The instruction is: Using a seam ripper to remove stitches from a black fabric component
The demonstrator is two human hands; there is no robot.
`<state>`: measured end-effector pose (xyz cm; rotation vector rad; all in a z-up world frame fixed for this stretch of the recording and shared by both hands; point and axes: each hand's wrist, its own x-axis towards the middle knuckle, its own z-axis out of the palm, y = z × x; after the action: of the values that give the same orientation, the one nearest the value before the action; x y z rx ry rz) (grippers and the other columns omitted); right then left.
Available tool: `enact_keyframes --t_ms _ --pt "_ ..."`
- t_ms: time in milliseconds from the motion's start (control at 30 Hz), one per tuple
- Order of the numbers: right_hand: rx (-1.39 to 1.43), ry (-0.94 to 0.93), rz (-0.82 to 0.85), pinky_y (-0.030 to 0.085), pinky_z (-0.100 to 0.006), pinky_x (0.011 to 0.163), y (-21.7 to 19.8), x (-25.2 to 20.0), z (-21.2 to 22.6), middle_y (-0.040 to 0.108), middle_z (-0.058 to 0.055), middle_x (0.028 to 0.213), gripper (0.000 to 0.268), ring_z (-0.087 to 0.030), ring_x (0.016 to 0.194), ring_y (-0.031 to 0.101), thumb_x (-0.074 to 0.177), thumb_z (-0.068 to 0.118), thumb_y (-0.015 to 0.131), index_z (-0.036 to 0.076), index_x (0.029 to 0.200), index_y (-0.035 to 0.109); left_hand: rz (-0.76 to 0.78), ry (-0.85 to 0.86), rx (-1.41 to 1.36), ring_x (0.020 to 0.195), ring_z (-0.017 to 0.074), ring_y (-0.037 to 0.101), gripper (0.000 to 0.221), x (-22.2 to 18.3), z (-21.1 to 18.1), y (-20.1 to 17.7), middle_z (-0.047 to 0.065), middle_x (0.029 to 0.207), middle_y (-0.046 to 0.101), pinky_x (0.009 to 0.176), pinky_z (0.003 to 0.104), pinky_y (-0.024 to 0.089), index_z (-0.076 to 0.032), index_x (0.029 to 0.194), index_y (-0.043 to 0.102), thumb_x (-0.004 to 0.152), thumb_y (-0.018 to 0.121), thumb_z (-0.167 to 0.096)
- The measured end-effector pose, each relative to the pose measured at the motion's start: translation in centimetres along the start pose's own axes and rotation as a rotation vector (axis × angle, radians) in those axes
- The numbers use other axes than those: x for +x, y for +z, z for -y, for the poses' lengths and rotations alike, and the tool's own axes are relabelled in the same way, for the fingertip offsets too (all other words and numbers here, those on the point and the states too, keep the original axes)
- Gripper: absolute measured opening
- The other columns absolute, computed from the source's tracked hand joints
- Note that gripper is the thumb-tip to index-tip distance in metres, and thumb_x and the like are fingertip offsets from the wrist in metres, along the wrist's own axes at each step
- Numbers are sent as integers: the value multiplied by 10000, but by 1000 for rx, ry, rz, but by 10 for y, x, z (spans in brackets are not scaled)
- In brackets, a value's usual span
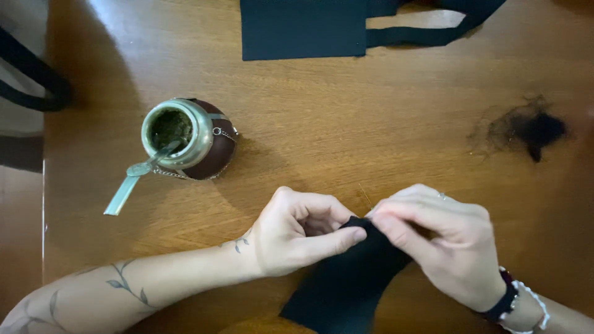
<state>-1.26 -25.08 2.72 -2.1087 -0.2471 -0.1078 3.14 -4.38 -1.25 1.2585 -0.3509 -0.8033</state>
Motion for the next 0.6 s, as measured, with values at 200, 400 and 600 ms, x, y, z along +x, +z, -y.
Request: enact_keyframes --t_ms 200,400,600 --pt "71 318 88 485 -179 684 -18 1 -17 761 47 756 191 -33 700 646 911 207 675 93 783 760 -30 -25 0 611 -16 554 109 1 0 0 -21 730 683 515 167 425 -19 920 730 917 735 -127" --pt "-25 40 93 549 -191 701 -20 2 -11 785 -24 855 107 -97 740 736 846 150 704 78 896 764 -6 -4 -5 662 9 629 112 -1 -3 0 32 802 741 566 154 503 -13 964 735 913 735 -113" --pt "-110 -36 155 511 -203 679 -16 0 -5 752 38 804 68 -75 690 687 816 174 762 126 845 723 33 71 189 553 -14 452 101 -1 -6 -1 -48 649 591 481 171 371 -63 923 713 921 734 -162"
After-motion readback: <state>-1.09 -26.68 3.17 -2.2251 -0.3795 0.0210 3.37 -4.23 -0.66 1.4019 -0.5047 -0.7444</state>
